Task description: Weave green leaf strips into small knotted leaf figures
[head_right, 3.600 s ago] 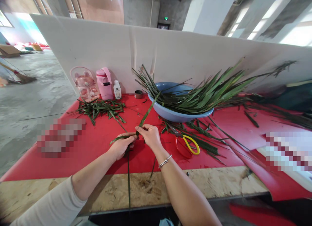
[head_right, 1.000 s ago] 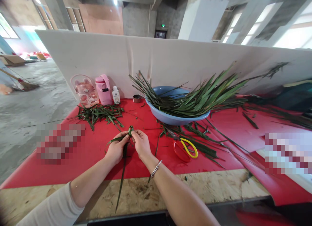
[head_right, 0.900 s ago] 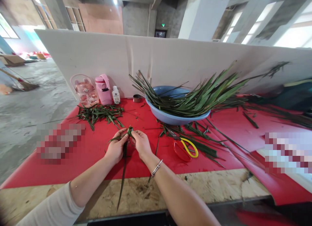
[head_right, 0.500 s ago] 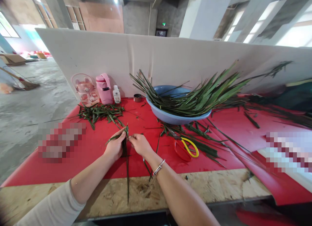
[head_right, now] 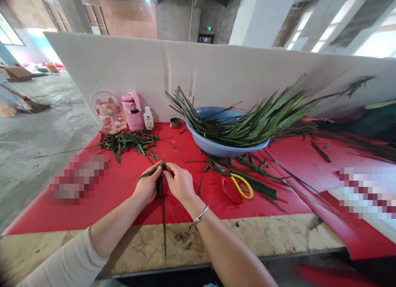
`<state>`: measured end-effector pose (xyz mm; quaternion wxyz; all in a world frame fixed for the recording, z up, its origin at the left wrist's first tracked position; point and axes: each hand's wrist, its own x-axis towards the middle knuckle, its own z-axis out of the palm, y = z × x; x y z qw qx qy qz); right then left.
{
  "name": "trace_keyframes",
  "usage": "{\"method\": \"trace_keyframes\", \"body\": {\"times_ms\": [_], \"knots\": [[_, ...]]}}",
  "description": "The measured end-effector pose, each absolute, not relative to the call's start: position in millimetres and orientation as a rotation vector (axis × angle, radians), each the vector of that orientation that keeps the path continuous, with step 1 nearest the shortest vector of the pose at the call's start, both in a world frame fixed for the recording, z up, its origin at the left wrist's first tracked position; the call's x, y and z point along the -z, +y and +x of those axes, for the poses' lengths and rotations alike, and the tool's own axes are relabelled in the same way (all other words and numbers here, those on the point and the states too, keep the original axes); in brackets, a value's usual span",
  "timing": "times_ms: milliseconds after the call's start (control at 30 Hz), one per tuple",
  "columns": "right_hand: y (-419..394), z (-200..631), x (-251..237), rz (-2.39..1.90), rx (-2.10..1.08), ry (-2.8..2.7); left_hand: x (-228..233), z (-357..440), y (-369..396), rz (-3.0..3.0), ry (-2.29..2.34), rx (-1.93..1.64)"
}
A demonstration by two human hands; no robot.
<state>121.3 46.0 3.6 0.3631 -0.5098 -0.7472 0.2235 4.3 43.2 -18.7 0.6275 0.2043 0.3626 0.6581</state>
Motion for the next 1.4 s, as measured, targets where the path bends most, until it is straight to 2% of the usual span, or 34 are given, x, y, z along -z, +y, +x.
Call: {"method": "trace_keyframes", "body": {"times_ms": [400, 667, 867, 1133, 1400], "knots": [[50.3, 125.5, -6.5, -1.178, -0.590, -2.137, 11.7, 3.7, 42.6, 0.290, 0.841, -1.468], [50.2, 127.3, -5.5, -1.231, -0.577, -1.944, 10.2, 7.6, 39.4, 0.368, 0.720, -1.457], [48.7, 121.8, -2.5, -1.216, -0.688, -1.826, 13.2, 8.0, 38.1, 0.434, 0.755, -1.463], [48.9, 128.9, -12.3, -1.240, -0.487, -1.980, 15.9, 5.7, 38.1, 0.570, 0.894, -1.437], [50.1, 133.4, -14.4, -1.214, -0.523, -2.116, 17.4, 6.7, 38.0, 0.674, 0.935, -1.470]]}}
